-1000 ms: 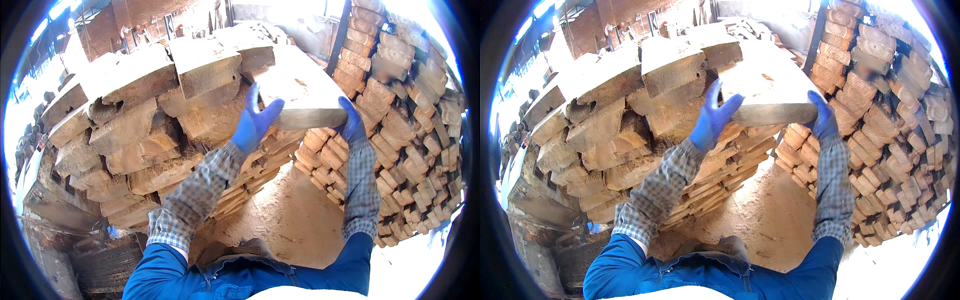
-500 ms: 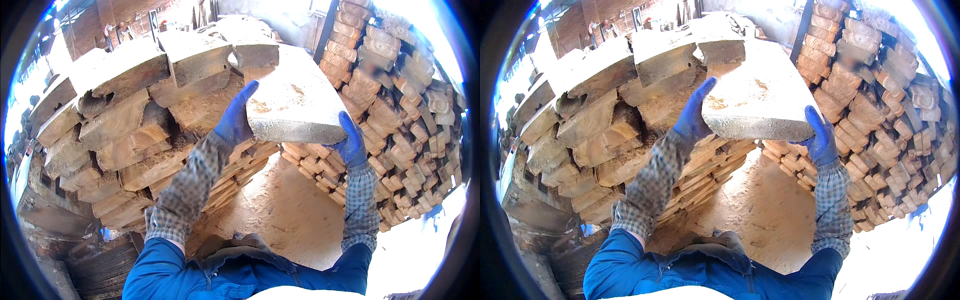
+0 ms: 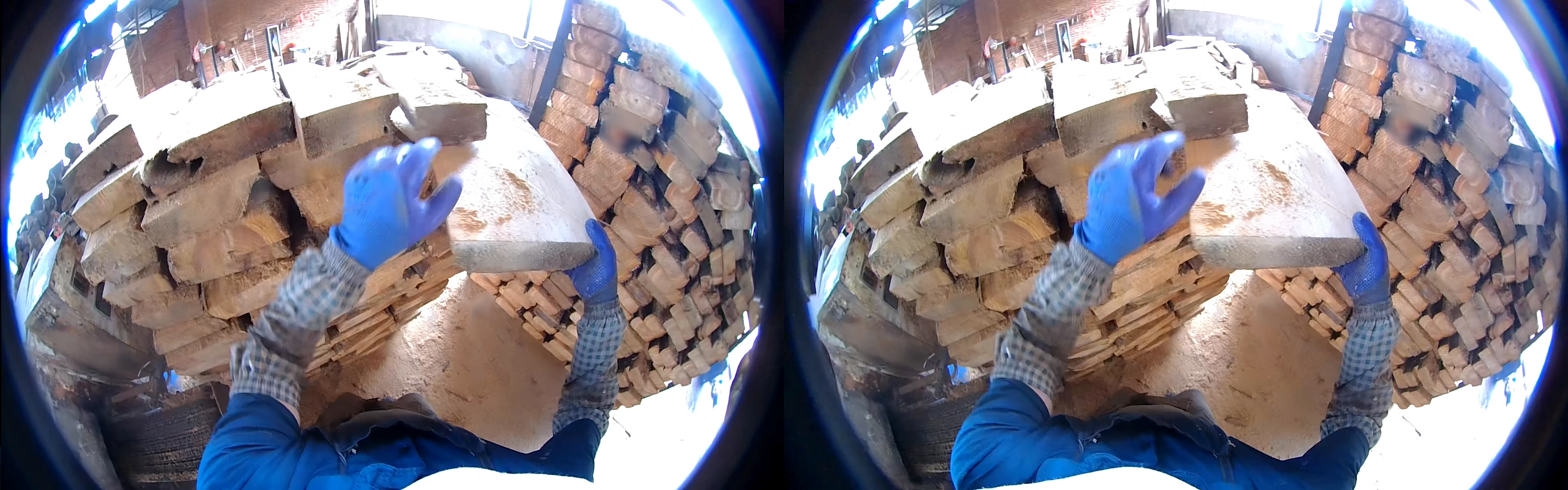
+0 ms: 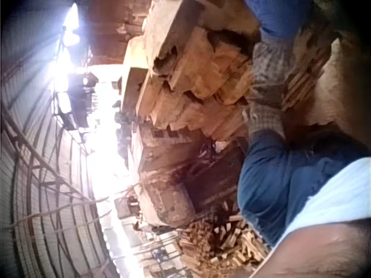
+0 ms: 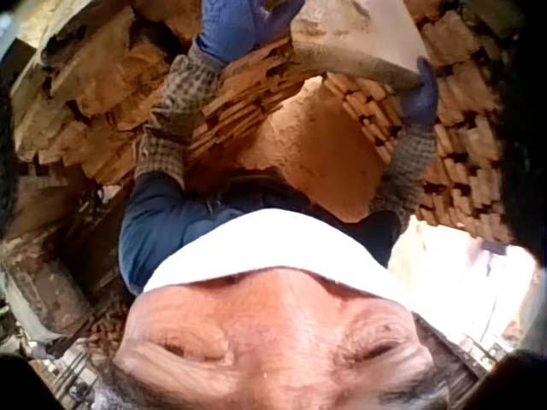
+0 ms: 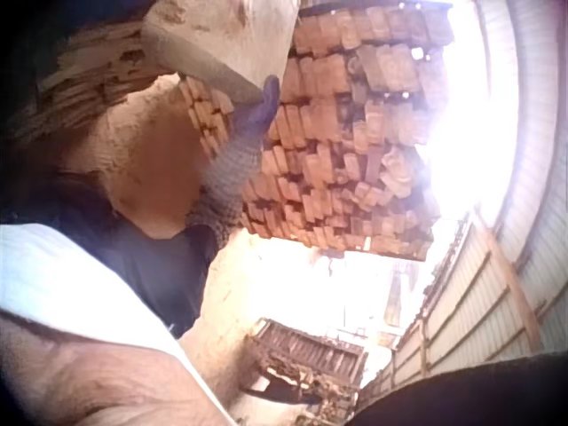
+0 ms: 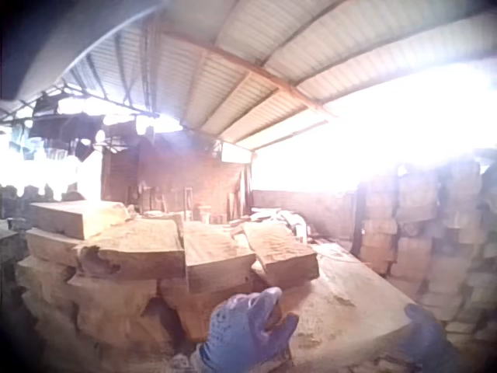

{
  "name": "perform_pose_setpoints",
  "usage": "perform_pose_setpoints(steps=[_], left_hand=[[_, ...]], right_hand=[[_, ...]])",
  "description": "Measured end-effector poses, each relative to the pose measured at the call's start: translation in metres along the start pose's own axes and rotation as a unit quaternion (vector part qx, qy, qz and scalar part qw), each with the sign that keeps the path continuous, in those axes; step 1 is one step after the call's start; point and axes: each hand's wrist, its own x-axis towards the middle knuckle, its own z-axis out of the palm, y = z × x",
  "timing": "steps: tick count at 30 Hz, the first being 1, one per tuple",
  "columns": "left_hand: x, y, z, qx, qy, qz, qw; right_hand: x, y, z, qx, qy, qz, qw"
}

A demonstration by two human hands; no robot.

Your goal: The person picks up rectangular wooden planks from a pile and places them onto a conveyor belt. The person repeats this action, moving planks one by one from the stack to the machine's intake area.

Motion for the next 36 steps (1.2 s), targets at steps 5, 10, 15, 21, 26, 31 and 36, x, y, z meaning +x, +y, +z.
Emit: perform_pose_setpoints(steps=[5,10,15,21,26,31,36], left_hand=[[0.111,-0.033,0.026,0.343,0.112,0.328,0.873],[0.167,-0.047,0.080,0.359,0.038,0.181,0.915],[0.215,-0.100,0.018,0.246,0.026,-0.091,0.965],[0.117,-0.054,0.062,0.086,-0.021,0.107,0.990],[-0.018,-0.021,0.079,-0.239,0.088,-0.031,0.967],[-0.041,-0.018,0.091,-0.633,-0.027,-0.213,0.744],[-0.121,-0.043,0.113,-0.409,-0.094,-0.249,0.873]], right_hand=[[-0.005,0.003,0.011,-0.022,-0.018,0.027,0.999],[-0.005,0.007,-0.025,-0.082,-0.018,-0.017,0.996],[-0.049,0.045,0.018,-0.012,-0.065,-0.038,0.997],[-0.059,0.079,-0.025,-0.026,-0.015,-0.030,0.999],[-0.018,0.105,-0.108,-0.019,-0.051,0.006,0.999],[0.087,0.108,-0.092,-0.144,-0.017,0.053,0.988],[0.015,0.200,-0.100,-0.106,-0.077,0.069,0.989]])
